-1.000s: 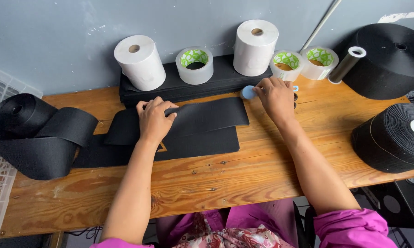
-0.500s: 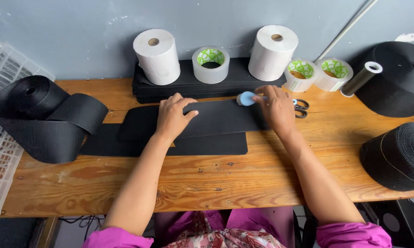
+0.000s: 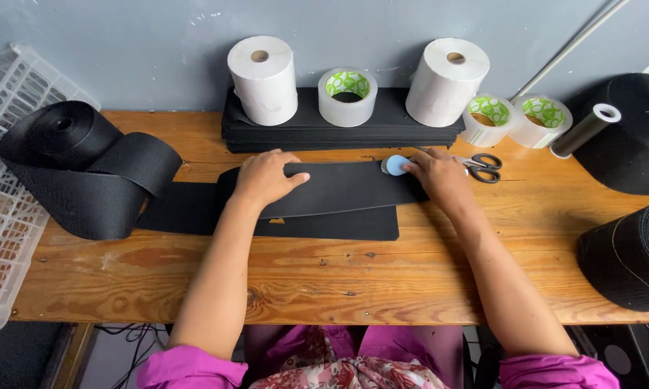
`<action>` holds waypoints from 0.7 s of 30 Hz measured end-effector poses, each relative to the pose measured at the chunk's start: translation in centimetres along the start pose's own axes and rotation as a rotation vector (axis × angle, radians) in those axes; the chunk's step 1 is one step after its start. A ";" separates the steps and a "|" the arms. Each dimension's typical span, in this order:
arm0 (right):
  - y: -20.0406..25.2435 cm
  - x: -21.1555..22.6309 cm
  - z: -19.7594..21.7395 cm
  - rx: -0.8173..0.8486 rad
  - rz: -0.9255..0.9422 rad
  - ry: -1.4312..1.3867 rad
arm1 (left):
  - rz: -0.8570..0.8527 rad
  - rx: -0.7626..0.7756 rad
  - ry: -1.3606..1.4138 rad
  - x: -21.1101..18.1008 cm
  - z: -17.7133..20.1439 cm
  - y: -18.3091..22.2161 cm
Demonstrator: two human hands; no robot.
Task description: Measuring, cutting, and marking black fabric strips on a workbench.
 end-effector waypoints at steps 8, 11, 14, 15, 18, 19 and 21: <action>-0.1 -0.9 0.4 -0.045 -0.011 0.077 | 0.173 0.061 0.038 2.7 -0.7 -1.2; -0.4 1.7 1.9 -0.135 -0.009 0.014 | 0.062 0.028 0.107 1.7 -1.8 -1.4; -0.4 6.2 3.5 -0.128 0.000 -0.160 | -0.020 -0.008 0.083 0.8 -3.5 -1.6; -0.3 7.4 3.3 -0.077 0.041 -0.220 | -0.066 -0.012 0.082 0.6 -4.2 -1.6; -0.3 7.2 1.6 -0.021 0.075 -0.214 | -0.124 -0.025 0.076 0.5 -5.3 -1.8; -0.4 6.5 0.9 -0.016 0.068 -0.146 | -0.137 -0.035 0.075 0.5 -5.6 -1.9; -0.4 4.5 1.3 -0.045 0.054 -0.076 | -0.135 -0.031 0.071 0.4 -5.7 -1.7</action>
Point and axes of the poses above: each hand's wrist, its own y-axis away from the middle knuckle, its own z-axis out of the back of the hand, x = y × z, the point moved 2 cm from there along -y, towards the middle knuckle, and after that the axes turned 5 degrees about z, right-handed, at the moved point
